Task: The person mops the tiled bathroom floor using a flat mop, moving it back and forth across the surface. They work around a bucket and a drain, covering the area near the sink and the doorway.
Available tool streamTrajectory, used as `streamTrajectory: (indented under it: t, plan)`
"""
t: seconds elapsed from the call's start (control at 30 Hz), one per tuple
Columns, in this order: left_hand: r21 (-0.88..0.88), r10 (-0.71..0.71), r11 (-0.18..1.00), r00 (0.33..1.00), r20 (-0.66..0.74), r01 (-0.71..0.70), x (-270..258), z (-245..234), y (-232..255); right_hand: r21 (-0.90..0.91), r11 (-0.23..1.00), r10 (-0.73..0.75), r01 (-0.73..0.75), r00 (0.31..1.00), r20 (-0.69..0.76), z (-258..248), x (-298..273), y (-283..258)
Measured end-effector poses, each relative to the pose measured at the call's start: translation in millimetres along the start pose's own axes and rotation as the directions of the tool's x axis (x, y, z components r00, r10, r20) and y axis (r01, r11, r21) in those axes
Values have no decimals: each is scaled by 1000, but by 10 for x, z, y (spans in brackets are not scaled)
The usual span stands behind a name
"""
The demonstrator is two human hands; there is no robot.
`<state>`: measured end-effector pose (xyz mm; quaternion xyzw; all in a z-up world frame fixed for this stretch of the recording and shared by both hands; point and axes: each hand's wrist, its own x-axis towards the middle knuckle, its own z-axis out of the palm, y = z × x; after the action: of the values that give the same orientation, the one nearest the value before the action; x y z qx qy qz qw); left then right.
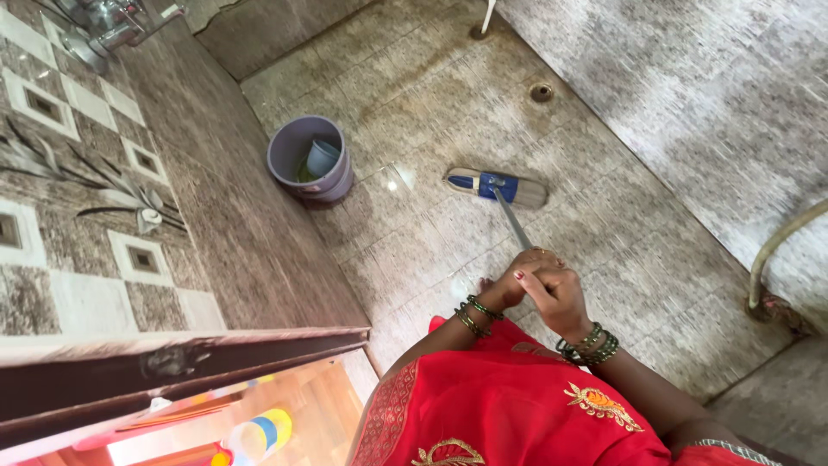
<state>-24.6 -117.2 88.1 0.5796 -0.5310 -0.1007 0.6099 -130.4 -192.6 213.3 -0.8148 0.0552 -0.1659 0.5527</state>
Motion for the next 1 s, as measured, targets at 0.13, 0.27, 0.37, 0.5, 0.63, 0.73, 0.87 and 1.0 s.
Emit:
streamTrajectory:
  t: [0.13,0.27,0.37,0.5,0.63,0.73,0.87,1.0]
  plan:
    - [43,104,994,987,-124,-99,-128,245,128,103,980,-171,169,985,11,-128,-190,-193]
    - [-855,-543,434,840,2,283,-130,663,-378,246,831,-500,500,864,-66,-232,-27,-154]
    - [-761,-446,601,892,-66,244,-40,700,-764,269,800,-547,536,836,-38,-356,217,15]
    - [-759,-530,578,845,-71,298,419,581,-1156,246,788,-580,564,814,-8,-494,707,449]
    - [-700,-528,641,842,-107,313,924,441,-1718,149,821,-567,552,818,94,-672,1229,1071]
    - [-143,-78,989,966,-247,44,1310,248,-2105,90,827,-561,554,809,177,-749,1639,1582]
    - [251,256,947,941,-223,-198,1710,-16,-2478,108,826,-561,553,791,242,-766,2172,2194]
    - [-220,-88,975,965,-247,33,2017,-216,-2750,112,830,-556,547,794,243,-712,2613,2609]
